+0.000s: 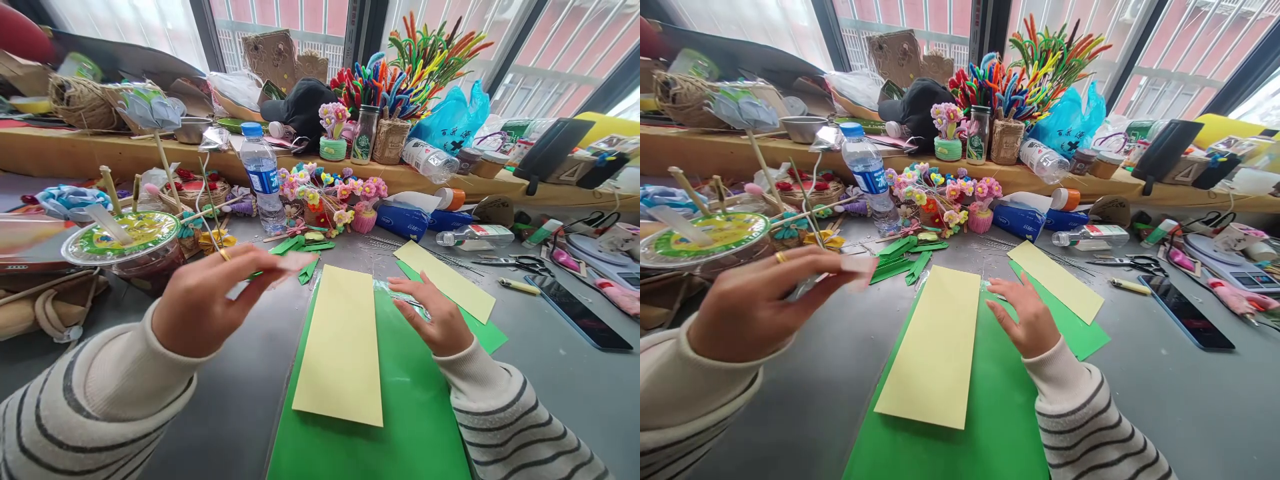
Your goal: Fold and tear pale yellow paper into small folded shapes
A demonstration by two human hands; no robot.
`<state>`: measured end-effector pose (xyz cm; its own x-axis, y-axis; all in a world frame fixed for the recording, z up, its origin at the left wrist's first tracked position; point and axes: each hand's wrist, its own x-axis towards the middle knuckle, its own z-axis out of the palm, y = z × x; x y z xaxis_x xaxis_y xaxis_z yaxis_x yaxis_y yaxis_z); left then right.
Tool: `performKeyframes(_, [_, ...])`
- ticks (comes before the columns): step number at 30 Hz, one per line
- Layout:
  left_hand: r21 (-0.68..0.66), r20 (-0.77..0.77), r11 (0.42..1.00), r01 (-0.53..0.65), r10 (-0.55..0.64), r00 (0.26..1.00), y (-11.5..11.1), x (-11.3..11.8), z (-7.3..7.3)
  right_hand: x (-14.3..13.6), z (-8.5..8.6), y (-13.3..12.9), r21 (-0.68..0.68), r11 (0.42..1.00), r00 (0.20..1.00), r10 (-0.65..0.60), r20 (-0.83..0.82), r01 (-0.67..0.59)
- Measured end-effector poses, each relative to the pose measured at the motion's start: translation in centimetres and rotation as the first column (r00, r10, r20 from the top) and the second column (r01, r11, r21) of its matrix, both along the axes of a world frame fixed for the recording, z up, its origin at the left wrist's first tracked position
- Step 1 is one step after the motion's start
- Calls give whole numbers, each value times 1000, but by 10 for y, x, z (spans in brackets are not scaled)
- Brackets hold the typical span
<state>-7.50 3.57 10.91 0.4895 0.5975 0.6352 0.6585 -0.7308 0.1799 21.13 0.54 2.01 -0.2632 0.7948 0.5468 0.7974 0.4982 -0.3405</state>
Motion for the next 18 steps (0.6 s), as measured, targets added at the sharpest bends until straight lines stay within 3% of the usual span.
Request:
performKeyframes(1, [-94,145,996,8,6,989,1,3,5,-3,5,-2,-50,999,998,16,-65,-20])
performKeyframes(3, [-319,447,933,163,-4,895,4,10,9,-9,17,-6,-160,984,979,44,-198,-77])
performKeyframes(6, [-478,710,700,531,-48,702,5,27,6,-20,33,-9,-311,927,918,76,-389,-209])
performKeyframes(9, [-574,766,439,691,-11,643,0,51,-4,-30,41,-9,-367,809,785,176,-594,-459])
performKeyframes(11, [-587,791,311,747,23,612,-4,66,-11,-36,41,-9,-388,708,688,190,-700,-590])
performKeyframes(14, [-573,819,201,794,94,567,-7,81,-21,-39,35,-13,-424,646,622,101,-777,-635])
performKeyframes(16, [-592,805,148,792,160,572,-7,84,-27,-38,29,-17,-421,612,571,62,-819,-670])
performKeyframes(18, [-623,773,96,776,223,593,-7,86,-32,-39,24,-21,-399,540,502,53,-863,-742])
